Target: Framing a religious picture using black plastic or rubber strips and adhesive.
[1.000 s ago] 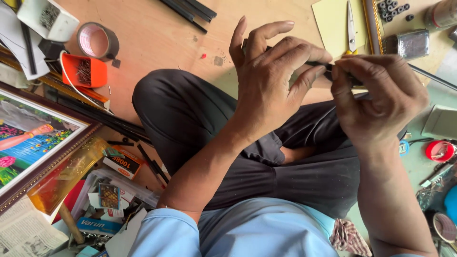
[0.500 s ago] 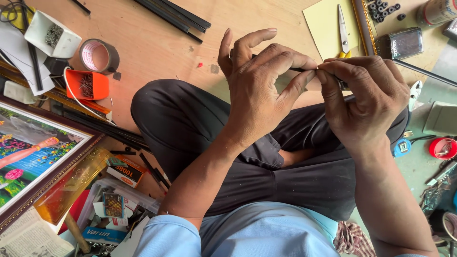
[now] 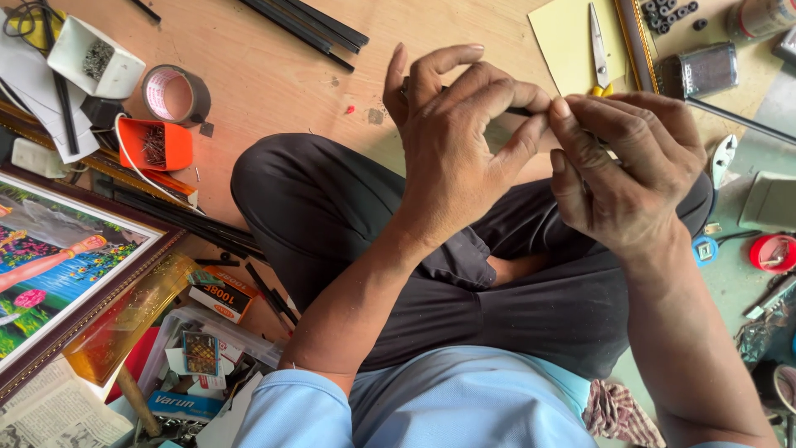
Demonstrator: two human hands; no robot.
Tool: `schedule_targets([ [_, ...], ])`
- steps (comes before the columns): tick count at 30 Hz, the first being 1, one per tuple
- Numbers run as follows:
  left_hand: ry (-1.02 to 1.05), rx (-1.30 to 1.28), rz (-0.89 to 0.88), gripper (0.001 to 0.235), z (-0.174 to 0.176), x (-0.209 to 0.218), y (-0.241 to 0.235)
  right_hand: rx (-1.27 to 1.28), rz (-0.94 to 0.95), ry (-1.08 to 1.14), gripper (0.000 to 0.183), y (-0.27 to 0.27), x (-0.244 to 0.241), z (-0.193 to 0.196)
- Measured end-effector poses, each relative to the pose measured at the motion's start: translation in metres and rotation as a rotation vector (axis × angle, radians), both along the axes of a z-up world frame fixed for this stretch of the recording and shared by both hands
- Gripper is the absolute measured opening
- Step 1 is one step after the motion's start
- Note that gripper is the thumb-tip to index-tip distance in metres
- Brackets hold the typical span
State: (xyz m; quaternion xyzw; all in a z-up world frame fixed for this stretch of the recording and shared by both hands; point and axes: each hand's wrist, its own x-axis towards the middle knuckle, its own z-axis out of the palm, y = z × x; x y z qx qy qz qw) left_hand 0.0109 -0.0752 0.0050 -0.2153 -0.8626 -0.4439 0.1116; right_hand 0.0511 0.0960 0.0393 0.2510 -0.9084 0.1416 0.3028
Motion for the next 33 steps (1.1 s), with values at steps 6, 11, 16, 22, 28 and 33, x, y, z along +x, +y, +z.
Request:
schedule_targets([
  [6, 0.035, 0.007, -0.05, 0.014, 0.003, -0.005, -0.001, 0.17, -0.018, 0.001, 0.026, 0.007, 0.001, 0.014],
  [11, -0.206, -0.008, -0.136, 0.01, 0.013, 0.0, -0.001, 0.128, -0.165, -0.035, 0.026, 0.083, 0.06, -0.027],
  [16, -0.007, 0.03, -0.118, 0.011, 0.016, 0.0, 0.0, -0.393, -0.632, -0.277, 0.02, 0.188, 0.134, -0.1],
  [22, -0.009, -0.046, -0.07, 0.009, 0.015, -0.004, -0.002, 0.154, -0.972, -0.908, 0.026, 0.216, 0.286, -0.244],
  [28, 0.005, 0.001, -0.077, 0.007, 0.01, -0.009, 0.002, -0.166, -1.054, -0.901, 0.044, 0.196, 0.283, -0.231],
  [33, 0.083, -0.004, -0.039, 0.008, -0.001, -0.008, 0.002, -1.248, -0.998, -0.772, 0.029, 0.205, 0.256, -0.192],
])
